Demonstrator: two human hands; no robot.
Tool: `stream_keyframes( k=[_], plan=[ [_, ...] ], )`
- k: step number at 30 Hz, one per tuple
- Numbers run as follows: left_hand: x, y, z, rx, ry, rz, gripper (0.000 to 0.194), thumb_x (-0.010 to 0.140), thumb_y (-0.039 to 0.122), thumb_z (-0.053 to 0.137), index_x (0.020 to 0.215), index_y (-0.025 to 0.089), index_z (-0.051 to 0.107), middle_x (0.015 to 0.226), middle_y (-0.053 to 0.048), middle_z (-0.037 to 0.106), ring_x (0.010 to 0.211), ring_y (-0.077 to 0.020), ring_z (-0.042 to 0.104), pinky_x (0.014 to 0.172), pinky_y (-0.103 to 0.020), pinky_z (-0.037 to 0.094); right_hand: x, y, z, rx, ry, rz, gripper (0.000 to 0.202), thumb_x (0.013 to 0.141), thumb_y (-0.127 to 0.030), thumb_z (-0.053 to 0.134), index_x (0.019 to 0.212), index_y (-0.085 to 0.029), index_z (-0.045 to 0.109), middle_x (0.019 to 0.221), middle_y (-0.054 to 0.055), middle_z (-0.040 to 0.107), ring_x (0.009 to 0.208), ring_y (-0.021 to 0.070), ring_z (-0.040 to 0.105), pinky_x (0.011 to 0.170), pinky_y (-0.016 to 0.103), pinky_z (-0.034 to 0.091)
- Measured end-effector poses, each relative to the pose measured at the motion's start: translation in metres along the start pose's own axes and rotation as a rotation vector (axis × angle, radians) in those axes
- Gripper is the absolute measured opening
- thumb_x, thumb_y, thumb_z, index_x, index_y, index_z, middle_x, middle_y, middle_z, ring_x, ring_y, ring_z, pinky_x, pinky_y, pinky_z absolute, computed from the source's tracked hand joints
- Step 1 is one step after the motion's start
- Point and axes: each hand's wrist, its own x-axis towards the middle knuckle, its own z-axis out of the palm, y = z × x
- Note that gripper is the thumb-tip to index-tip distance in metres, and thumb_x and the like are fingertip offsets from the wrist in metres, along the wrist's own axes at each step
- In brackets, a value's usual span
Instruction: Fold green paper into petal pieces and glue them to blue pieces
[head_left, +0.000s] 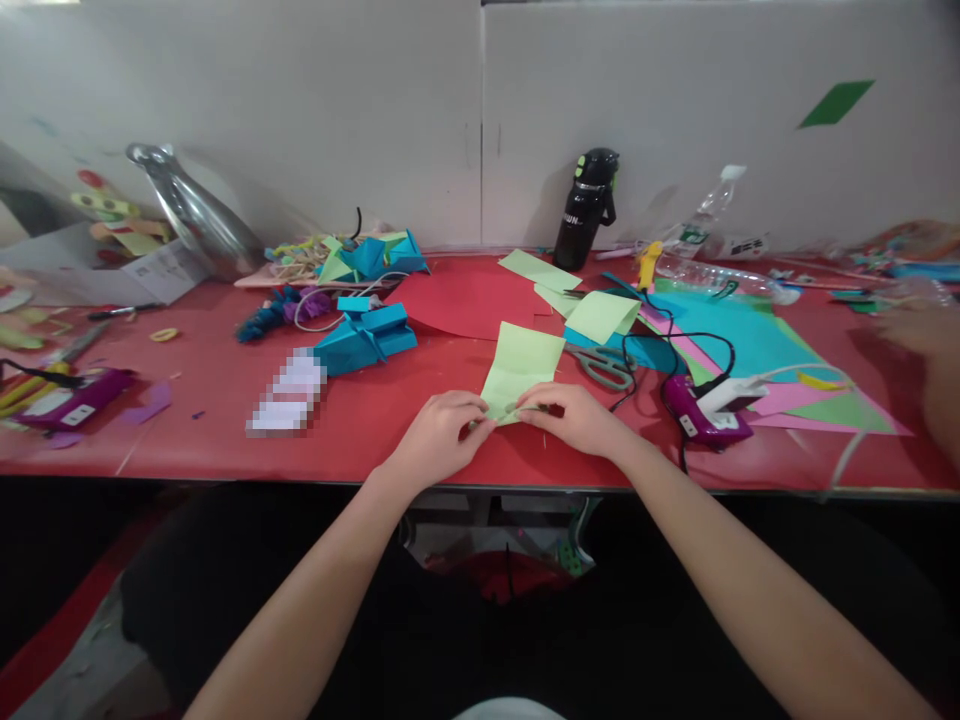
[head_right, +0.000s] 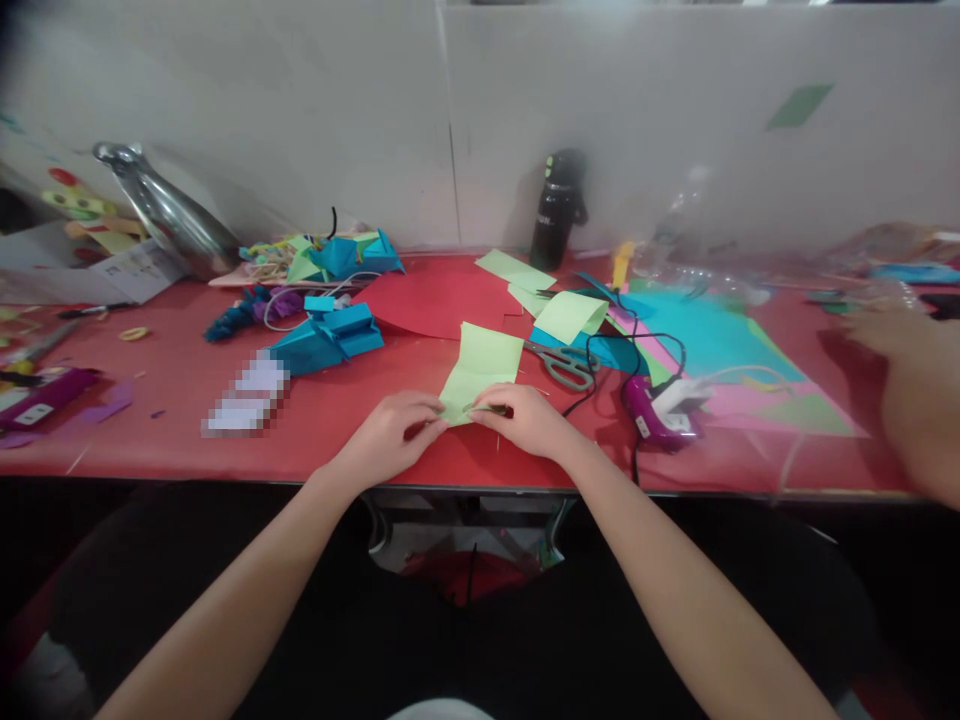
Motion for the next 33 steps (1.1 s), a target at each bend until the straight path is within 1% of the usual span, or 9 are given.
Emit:
stream_keyframes(
  k=[3, 5, 15, 18, 21, 23, 25, 28, 33],
  plan=[
    [0.004, -0.004, 0.004, -0.032, 0.024, -0.064, 0.013, 0.094, 0.022, 0.062, 0.088, 0.019, 0.073, 0.105, -0.008, 0.072, 0.101, -0.0243, 0.066, 0.091, -0.043, 0.053, 0.006, 0.006, 0.004, -0.031, 0.110, 0.069, 0.030, 0.093, -0.044, 0.064, 0.074, -0.021, 0.064, 0.090, 0.005, 0.069, 0.077, 0.0195, 0.061, 0.073, 0.033, 0.047],
    [0.005, -0.007, 0.004, -0.064, 0.016, -0.096, 0.012, 0.093, 0.021, 0.062, 0.088, 0.019, 0.073, 0.104, -0.007, 0.071, 0.099, -0.0234, 0.065, 0.091, -0.043, 0.052, 0.009, 0.009, 0.005, -0.029, 0.152, 0.092, 0.029, 0.091, -0.041, 0.066, 0.072, -0.020, 0.059, 0.088, 0.004, 0.066, 0.076, 0.0187, 0.059, 0.072, 0.032, 0.045],
    [0.007, -0.012, 0.002, -0.018, 0.022, -0.262, 0.022, 0.093, 0.031, 0.062, 0.076, 0.021, 0.071, 0.108, -0.006, 0.069, 0.106, -0.0261, 0.061, 0.094, -0.046, 0.048, 0.011, 0.010, 0.009, -0.016, 0.221, 0.143, 0.027, 0.088, -0.041, 0.069, 0.072, -0.021, 0.061, 0.081, 0.003, 0.062, 0.071, 0.0180, 0.055, 0.068, 0.033, 0.043],
    [0.007, -0.011, 0.002, 0.009, 0.014, -0.265, 0.022, 0.092, 0.034, 0.063, 0.076, 0.020, 0.070, 0.110, -0.006, 0.069, 0.108, -0.0271, 0.061, 0.096, -0.047, 0.048, 0.013, 0.011, 0.013, -0.021, 0.256, 0.154, 0.027, 0.086, -0.042, 0.071, 0.071, -0.021, 0.062, 0.080, 0.003, 0.063, 0.072, 0.0185, 0.057, 0.068, 0.033, 0.043],
    [0.004, -0.010, 0.004, 0.050, 0.023, -0.198, 0.014, 0.093, 0.030, 0.061, 0.096, 0.021, 0.071, 0.124, -0.008, 0.067, 0.121, -0.0283, 0.059, 0.104, -0.049, 0.045, 0.013, 0.014, 0.016, -0.017, 0.279, 0.174, 0.028, 0.084, -0.044, 0.073, 0.071, -0.021, 0.063, 0.083, 0.003, 0.064, 0.070, 0.0179, 0.057, 0.067, 0.033, 0.045],
    [0.002, -0.008, 0.004, 0.074, 0.004, -0.112, 0.025, 0.096, 0.024, 0.053, 0.116, 0.023, 0.068, 0.140, -0.007, 0.061, 0.136, -0.0277, 0.050, 0.115, -0.052, 0.036, 0.012, 0.015, 0.016, -0.019, 0.294, 0.176, 0.030, 0.084, -0.045, 0.073, 0.070, -0.020, 0.064, 0.085, 0.005, 0.065, 0.070, 0.0176, 0.057, 0.067, 0.034, 0.046],
    [0.001, -0.006, 0.004, 0.075, -0.067, -0.047, 0.038, 0.099, 0.017, 0.043, 0.130, 0.026, 0.062, 0.148, -0.004, 0.057, 0.145, -0.0246, 0.042, 0.121, -0.056, 0.025, 0.012, 0.016, 0.016, -0.028, 0.301, 0.166, 0.029, 0.085, -0.044, 0.072, 0.070, -0.020, 0.064, 0.087, 0.006, 0.066, 0.071, 0.0179, 0.058, 0.068, 0.034, 0.046],
    [0.001, -0.004, 0.002, 0.056, -0.165, -0.034, 0.044, 0.100, 0.016, 0.036, 0.137, 0.027, 0.058, 0.147, -0.004, 0.059, 0.144, -0.0231, 0.045, 0.122, -0.059, 0.021, 0.012, 0.017, 0.015, -0.040, 0.299, 0.152, 0.025, 0.087, -0.039, 0.070, 0.071, -0.020, 0.066, 0.089, 0.006, 0.067, 0.073, 0.0188, 0.060, 0.070, 0.034, 0.047],
    [0.001, 0.003, -0.002, 0.134, -0.180, 0.006, 0.045, 0.100, 0.026, 0.042, 0.142, 0.029, 0.055, 0.147, -0.007, 0.058, 0.139, -0.0250, 0.050, 0.122, -0.060, 0.023, 0.012, 0.016, 0.017, -0.056, 0.307, 0.127, 0.023, 0.088, -0.035, 0.068, 0.072, -0.020, 0.066, 0.088, 0.006, 0.067, 0.074, 0.0192, 0.060, 0.070, 0.035, 0.048]
  ],
)
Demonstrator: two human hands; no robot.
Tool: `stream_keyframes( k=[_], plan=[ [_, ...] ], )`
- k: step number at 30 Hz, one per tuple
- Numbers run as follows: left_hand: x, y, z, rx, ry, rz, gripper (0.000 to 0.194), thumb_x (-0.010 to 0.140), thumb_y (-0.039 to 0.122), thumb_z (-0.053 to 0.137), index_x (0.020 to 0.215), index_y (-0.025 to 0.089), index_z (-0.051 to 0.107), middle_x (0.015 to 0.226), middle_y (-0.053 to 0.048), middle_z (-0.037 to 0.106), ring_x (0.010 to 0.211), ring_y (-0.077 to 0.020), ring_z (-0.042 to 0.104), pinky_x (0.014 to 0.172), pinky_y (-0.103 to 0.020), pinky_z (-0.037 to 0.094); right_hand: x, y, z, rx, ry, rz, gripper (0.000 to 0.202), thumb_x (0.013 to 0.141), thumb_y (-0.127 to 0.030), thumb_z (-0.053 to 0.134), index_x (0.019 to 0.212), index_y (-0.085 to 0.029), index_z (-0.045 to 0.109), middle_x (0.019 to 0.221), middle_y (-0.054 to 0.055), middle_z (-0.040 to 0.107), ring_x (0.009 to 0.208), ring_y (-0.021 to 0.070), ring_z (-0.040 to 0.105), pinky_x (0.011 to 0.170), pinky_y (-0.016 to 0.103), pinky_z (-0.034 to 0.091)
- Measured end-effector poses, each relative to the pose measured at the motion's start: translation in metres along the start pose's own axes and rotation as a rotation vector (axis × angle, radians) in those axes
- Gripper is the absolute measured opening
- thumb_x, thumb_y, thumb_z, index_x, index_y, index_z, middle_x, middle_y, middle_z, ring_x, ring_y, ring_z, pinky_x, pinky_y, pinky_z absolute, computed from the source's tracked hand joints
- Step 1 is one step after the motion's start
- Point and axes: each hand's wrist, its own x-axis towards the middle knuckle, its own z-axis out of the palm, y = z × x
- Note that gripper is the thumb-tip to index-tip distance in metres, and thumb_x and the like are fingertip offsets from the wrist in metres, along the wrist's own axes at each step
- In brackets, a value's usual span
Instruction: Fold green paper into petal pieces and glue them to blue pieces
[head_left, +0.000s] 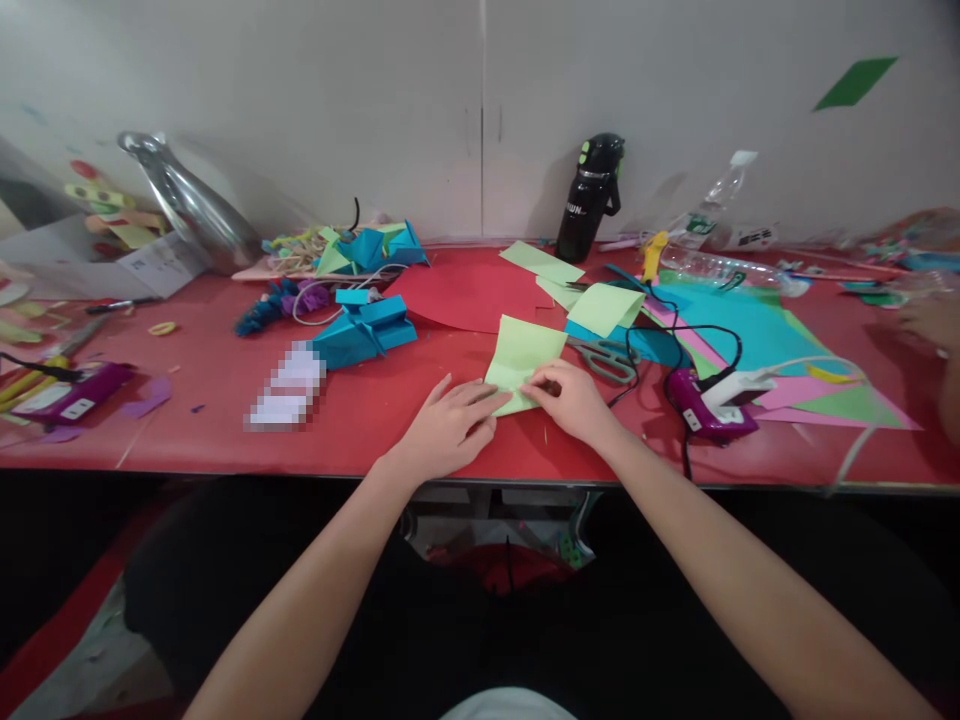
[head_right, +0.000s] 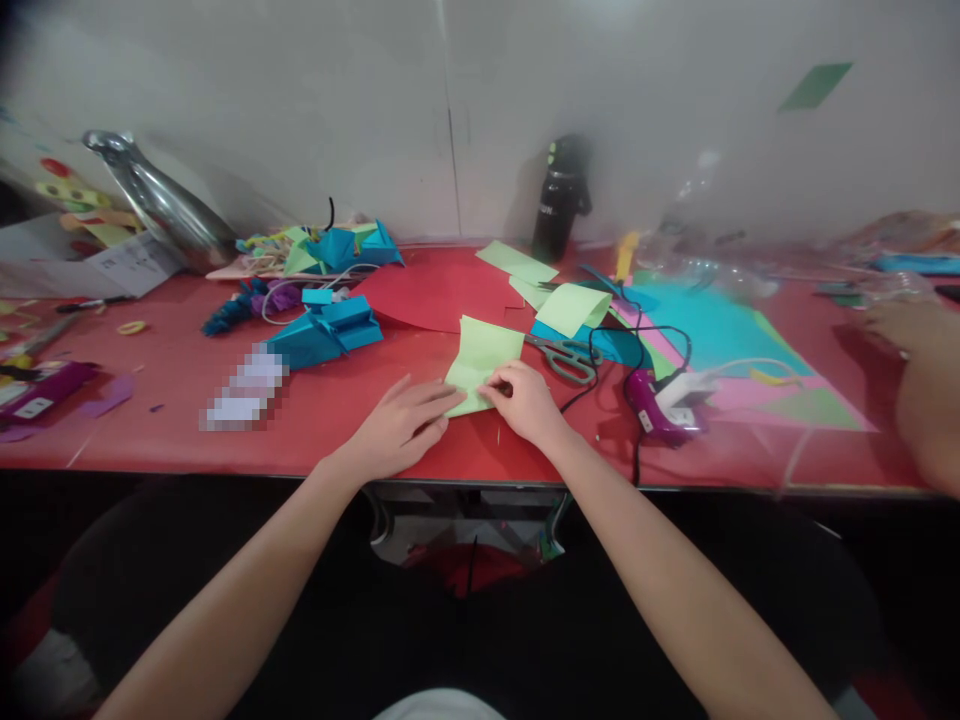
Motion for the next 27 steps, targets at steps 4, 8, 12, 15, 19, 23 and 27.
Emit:
stream_keyframes(
  k=[4, 8, 12, 15, 19, 23, 27],
  plan=[
    [-0.001, 0.004, 0.002, 0.078, 0.012, 0.030, 0.040, 0.099, 0.028, 0.045, 0.136, 0.032, 0.062, 0.149, -0.008, 0.055, 0.138, -0.0270, 0.050, 0.121, -0.060, 0.026, 0.001, 0.001, 0.002, -0.008, 0.020, -0.012, 0.022, 0.087, -0.034, 0.069, 0.071, -0.020, 0.063, 0.085, 0.005, 0.063, 0.069, 0.0174, 0.058, 0.067, 0.033, 0.049],
    [-0.002, 0.004, 0.005, 0.106, 0.012, 0.035, 0.040, 0.100, 0.031, 0.044, 0.137, 0.030, 0.061, 0.152, -0.008, 0.052, 0.140, -0.0271, 0.048, 0.121, -0.058, 0.026, -0.001, -0.003, 0.000, -0.019, -0.001, -0.008, 0.021, 0.089, -0.032, 0.068, 0.073, -0.020, 0.064, 0.085, 0.005, 0.062, 0.070, 0.0174, 0.059, 0.068, 0.033, 0.050],
    [-0.001, 0.004, 0.007, 0.130, 0.017, 0.032, 0.042, 0.101, 0.030, 0.043, 0.140, 0.029, 0.058, 0.151, -0.009, 0.052, 0.140, -0.0267, 0.047, 0.121, -0.057, 0.026, -0.009, -0.011, -0.004, -0.182, -0.022, -0.071, 0.016, 0.089, -0.035, 0.069, 0.085, -0.020, 0.069, 0.099, 0.009, 0.067, 0.092, 0.0253, 0.063, 0.082, 0.040, 0.051],
    [-0.001, 0.005, 0.007, 0.139, 0.032, 0.031, 0.041, 0.100, 0.030, 0.044, 0.139, 0.029, 0.059, 0.147, -0.008, 0.055, 0.140, -0.0278, 0.047, 0.121, -0.056, 0.026, -0.016, -0.016, -0.005, -0.311, -0.025, -0.114, 0.017, 0.091, -0.036, 0.067, 0.093, -0.020, 0.070, 0.110, 0.012, 0.068, 0.104, 0.0302, 0.061, 0.091, 0.045, 0.049],
    [-0.001, 0.009, 0.004, 0.136, 0.022, 0.048, 0.040, 0.099, 0.029, 0.044, 0.136, 0.027, 0.061, 0.136, -0.010, 0.060, 0.133, -0.0284, 0.051, 0.120, -0.057, 0.027, -0.018, -0.015, -0.006, -0.360, -0.076, -0.106, 0.018, 0.094, -0.036, 0.063, 0.101, -0.022, 0.071, 0.117, 0.010, 0.070, 0.109, 0.0318, 0.061, 0.096, 0.048, 0.046],
    [-0.005, 0.013, -0.002, 0.144, 0.022, 0.052, 0.040, 0.097, 0.024, 0.045, 0.131, 0.028, 0.064, 0.124, -0.009, 0.063, 0.123, -0.0269, 0.056, 0.119, -0.056, 0.028, -0.016, -0.008, -0.006, -0.351, -0.076, -0.119, 0.022, 0.094, -0.037, 0.064, 0.110, -0.023, 0.069, 0.124, 0.010, 0.068, 0.116, 0.0328, 0.060, 0.098, 0.049, 0.046],
    [-0.009, 0.019, -0.005, 0.179, 0.038, 0.073, 0.039, 0.095, 0.025, 0.047, 0.129, 0.027, 0.066, 0.114, -0.009, 0.063, 0.111, -0.0274, 0.059, 0.115, -0.054, 0.032, -0.016, -0.005, -0.006, -0.340, -0.031, -0.130, 0.029, 0.093, -0.041, 0.065, 0.114, -0.022, 0.066, 0.124, 0.012, 0.066, 0.115, 0.0331, 0.060, 0.097, 0.048, 0.047]
  ],
)
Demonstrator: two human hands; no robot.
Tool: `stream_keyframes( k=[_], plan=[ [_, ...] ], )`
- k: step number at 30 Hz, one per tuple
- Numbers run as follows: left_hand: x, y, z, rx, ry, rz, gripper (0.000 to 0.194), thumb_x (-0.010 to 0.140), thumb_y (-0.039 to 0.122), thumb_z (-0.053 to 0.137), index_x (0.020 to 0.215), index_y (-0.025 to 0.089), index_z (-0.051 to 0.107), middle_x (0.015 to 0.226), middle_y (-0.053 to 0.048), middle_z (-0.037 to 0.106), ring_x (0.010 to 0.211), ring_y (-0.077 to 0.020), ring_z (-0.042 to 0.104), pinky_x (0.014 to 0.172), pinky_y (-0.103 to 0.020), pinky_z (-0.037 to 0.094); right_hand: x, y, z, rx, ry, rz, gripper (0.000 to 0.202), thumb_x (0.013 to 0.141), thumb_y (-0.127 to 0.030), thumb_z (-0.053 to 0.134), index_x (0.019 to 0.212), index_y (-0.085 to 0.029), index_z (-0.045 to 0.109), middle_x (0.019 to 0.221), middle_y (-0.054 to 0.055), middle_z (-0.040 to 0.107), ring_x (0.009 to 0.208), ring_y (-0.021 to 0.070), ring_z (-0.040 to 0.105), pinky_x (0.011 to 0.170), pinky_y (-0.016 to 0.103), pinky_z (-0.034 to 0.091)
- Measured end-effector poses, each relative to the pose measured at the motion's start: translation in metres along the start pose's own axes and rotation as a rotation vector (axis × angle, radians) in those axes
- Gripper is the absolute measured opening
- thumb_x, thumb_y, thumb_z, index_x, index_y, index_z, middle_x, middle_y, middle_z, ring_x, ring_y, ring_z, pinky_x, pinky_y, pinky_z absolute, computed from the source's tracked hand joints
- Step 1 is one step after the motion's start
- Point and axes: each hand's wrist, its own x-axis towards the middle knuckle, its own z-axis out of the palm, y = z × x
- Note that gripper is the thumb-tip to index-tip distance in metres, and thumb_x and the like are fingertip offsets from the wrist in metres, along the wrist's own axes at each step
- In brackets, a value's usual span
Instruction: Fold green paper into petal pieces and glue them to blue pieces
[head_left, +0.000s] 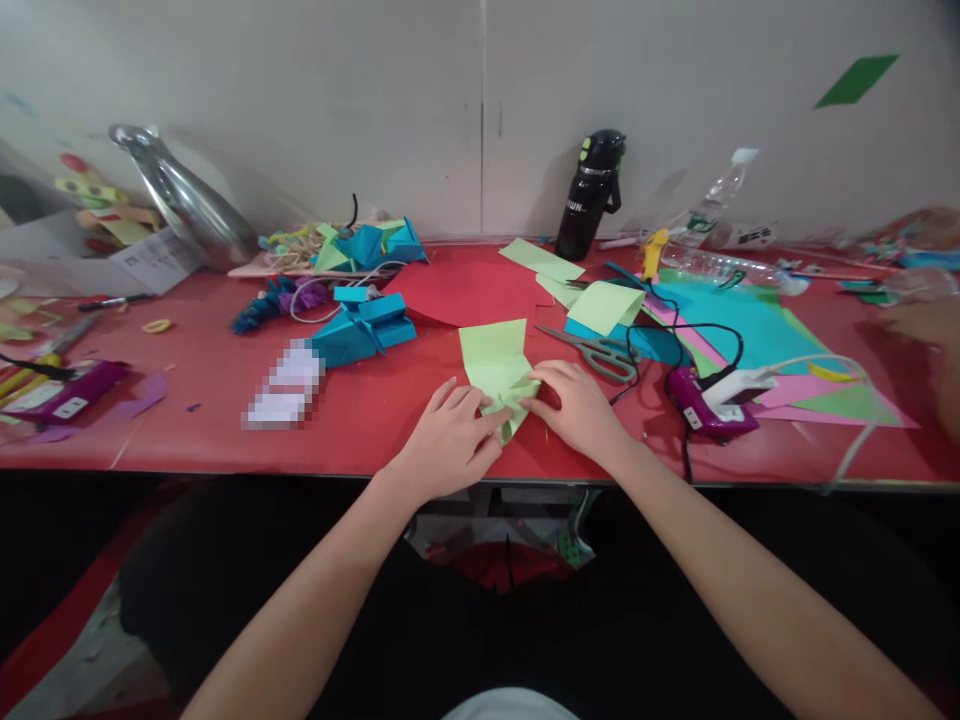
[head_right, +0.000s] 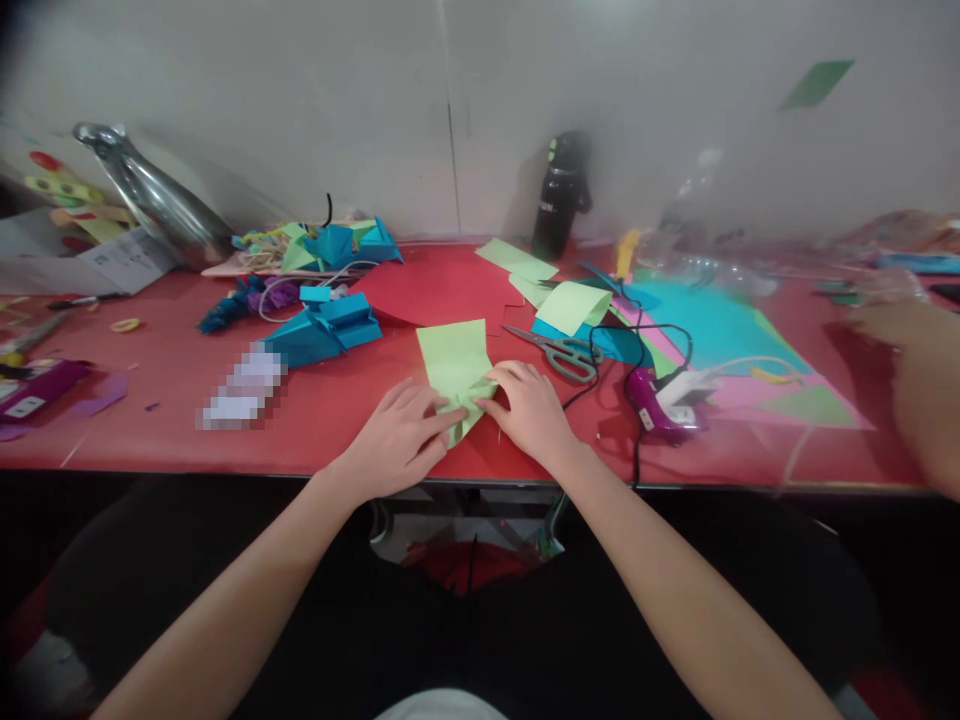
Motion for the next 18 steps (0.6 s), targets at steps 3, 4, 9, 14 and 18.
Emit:
stream_keyframes(
  k=[3, 4, 9, 14, 18],
  plan=[
    [-0.002, 0.009, -0.001, 0.058, 0.006, -0.009, 0.040, 0.097, 0.026, 0.045, 0.130, 0.025, 0.066, 0.106, -0.010, 0.062, 0.103, -0.0278, 0.058, 0.106, -0.051, 0.039, -0.001, -0.002, -0.001, 0.008, 0.033, 0.024, 0.027, 0.092, -0.042, 0.066, 0.109, -0.021, 0.065, 0.116, 0.012, 0.067, 0.111, 0.0324, 0.061, 0.094, 0.046, 0.049],
    [-0.003, 0.013, 0.000, 0.082, 0.008, -0.019, 0.040, 0.097, 0.025, 0.043, 0.131, 0.023, 0.065, 0.104, -0.011, 0.062, 0.101, -0.0280, 0.058, 0.103, -0.050, 0.041, -0.002, -0.004, -0.002, 0.010, 0.046, 0.038, 0.026, 0.092, -0.043, 0.066, 0.105, -0.021, 0.065, 0.112, 0.012, 0.068, 0.109, 0.0320, 0.062, 0.093, 0.046, 0.049],
    [-0.004, 0.032, 0.008, 0.188, 0.034, -0.116, 0.039, 0.098, 0.028, 0.041, 0.130, 0.017, 0.062, 0.102, -0.014, 0.061, 0.095, -0.0303, 0.058, 0.086, -0.047, 0.046, -0.010, -0.020, -0.007, 0.016, 0.034, 0.038, 0.028, 0.094, -0.048, 0.060, 0.096, -0.021, 0.068, 0.107, 0.012, 0.069, 0.103, 0.0309, 0.063, 0.093, 0.047, 0.048],
    [-0.003, 0.038, 0.015, 0.198, 0.054, -0.186, 0.035, 0.096, 0.023, 0.043, 0.125, 0.016, 0.061, 0.103, -0.014, 0.063, 0.095, -0.0295, 0.060, 0.081, -0.044, 0.047, -0.021, -0.035, -0.014, -0.013, -0.098, -0.006, 0.037, 0.088, -0.046, 0.066, 0.117, -0.023, 0.067, 0.127, 0.012, 0.067, 0.117, 0.0355, 0.059, 0.099, 0.054, 0.044],
    [-0.001, 0.035, 0.011, 0.210, 0.040, -0.189, 0.037, 0.092, 0.014, 0.043, 0.125, 0.013, 0.060, 0.100, -0.013, 0.065, 0.093, -0.0297, 0.061, 0.078, -0.044, 0.046, -0.023, -0.035, -0.013, -0.023, -0.166, 0.001, 0.041, 0.084, -0.027, 0.063, 0.125, -0.023, 0.064, 0.137, 0.011, 0.063, 0.123, 0.0357, 0.057, 0.100, 0.055, 0.044]
  ],
)
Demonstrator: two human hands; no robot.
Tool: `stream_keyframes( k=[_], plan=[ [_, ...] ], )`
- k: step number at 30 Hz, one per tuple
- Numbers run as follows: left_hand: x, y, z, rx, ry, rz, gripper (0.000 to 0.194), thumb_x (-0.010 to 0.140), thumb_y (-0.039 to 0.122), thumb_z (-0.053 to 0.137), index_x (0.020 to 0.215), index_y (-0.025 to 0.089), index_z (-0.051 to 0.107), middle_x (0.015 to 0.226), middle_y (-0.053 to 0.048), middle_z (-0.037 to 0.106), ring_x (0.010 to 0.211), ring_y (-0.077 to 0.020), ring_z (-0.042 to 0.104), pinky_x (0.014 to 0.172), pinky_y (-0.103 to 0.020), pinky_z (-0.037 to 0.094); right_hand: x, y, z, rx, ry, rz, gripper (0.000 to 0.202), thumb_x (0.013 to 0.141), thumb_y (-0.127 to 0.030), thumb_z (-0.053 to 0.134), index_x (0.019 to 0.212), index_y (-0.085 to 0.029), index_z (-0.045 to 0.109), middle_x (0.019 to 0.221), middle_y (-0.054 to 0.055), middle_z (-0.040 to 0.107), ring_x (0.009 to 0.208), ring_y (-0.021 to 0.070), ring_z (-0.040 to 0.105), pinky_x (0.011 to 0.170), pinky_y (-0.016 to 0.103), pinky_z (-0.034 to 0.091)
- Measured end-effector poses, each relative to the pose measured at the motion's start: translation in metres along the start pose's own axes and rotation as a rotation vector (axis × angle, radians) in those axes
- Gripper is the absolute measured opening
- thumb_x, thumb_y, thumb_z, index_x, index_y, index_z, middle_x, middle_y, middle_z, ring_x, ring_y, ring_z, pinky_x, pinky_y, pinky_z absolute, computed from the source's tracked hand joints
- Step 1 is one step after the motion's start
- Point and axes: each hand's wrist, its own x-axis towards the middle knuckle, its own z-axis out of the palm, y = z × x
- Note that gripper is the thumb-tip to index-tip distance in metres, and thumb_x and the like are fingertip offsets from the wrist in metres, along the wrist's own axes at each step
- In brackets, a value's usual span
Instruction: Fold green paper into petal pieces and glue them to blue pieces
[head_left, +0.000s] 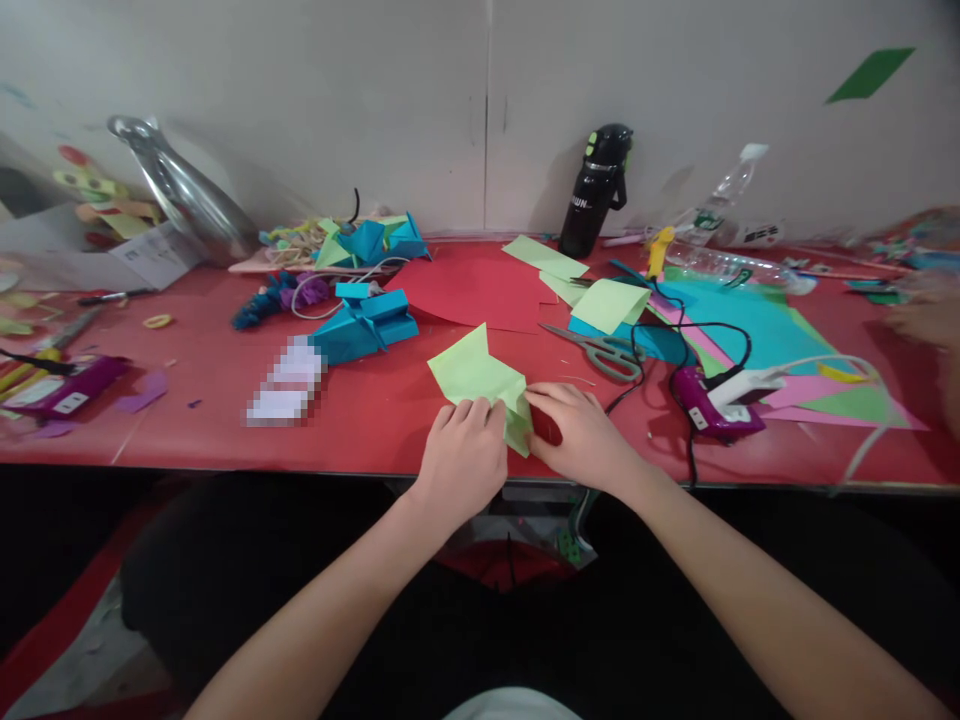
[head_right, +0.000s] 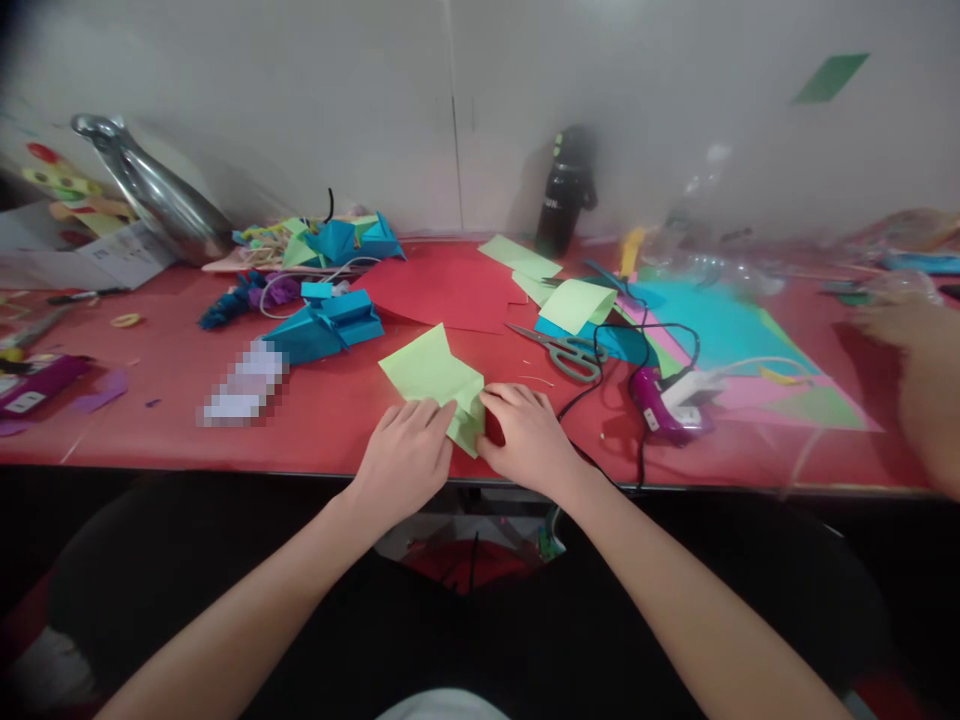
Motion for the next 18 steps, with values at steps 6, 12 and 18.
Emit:
stream_keyframes(
  k=[6, 12, 18],
  plan=[
    [0.009, -0.018, -0.014, 0.037, 0.061, -0.041, 0.024, 0.095, 0.021, 0.046, 0.101, 0.018, 0.069, 0.103, -0.013, 0.068, 0.101, -0.0329, 0.060, 0.082, -0.048, 0.044, 0.010, 0.011, 0.004, 0.017, 0.034, -0.015, 0.042, 0.086, -0.006, 0.047, 0.117, -0.023, 0.070, 0.127, 0.007, 0.071, 0.118, 0.0294, 0.062, 0.100, 0.049, 0.043],
    [0.015, -0.045, -0.011, 0.011, -0.017, -0.137, 0.019, 0.091, 0.026, 0.057, 0.101, 0.018, 0.071, 0.105, -0.013, 0.070, 0.099, -0.0338, 0.064, 0.084, -0.049, 0.047, 0.019, 0.023, 0.008, -0.024, 0.097, -0.011, 0.038, 0.090, -0.006, 0.046, 0.110, -0.024, 0.073, 0.117, 0.006, 0.075, 0.111, 0.0286, 0.064, 0.093, 0.045, 0.045],
    [0.020, -0.056, -0.007, -0.149, -0.112, -0.018, 0.051, 0.092, 0.020, 0.053, 0.143, 0.019, 0.049, 0.153, -0.012, 0.049, 0.138, -0.0309, 0.049, 0.108, -0.047, 0.042, 0.022, 0.023, 0.014, -0.070, 0.193, -0.092, 0.031, 0.095, -0.010, 0.048, 0.107, -0.024, 0.073, 0.110, 0.007, 0.074, 0.105, 0.0274, 0.065, 0.099, 0.045, 0.045]
  ],
)
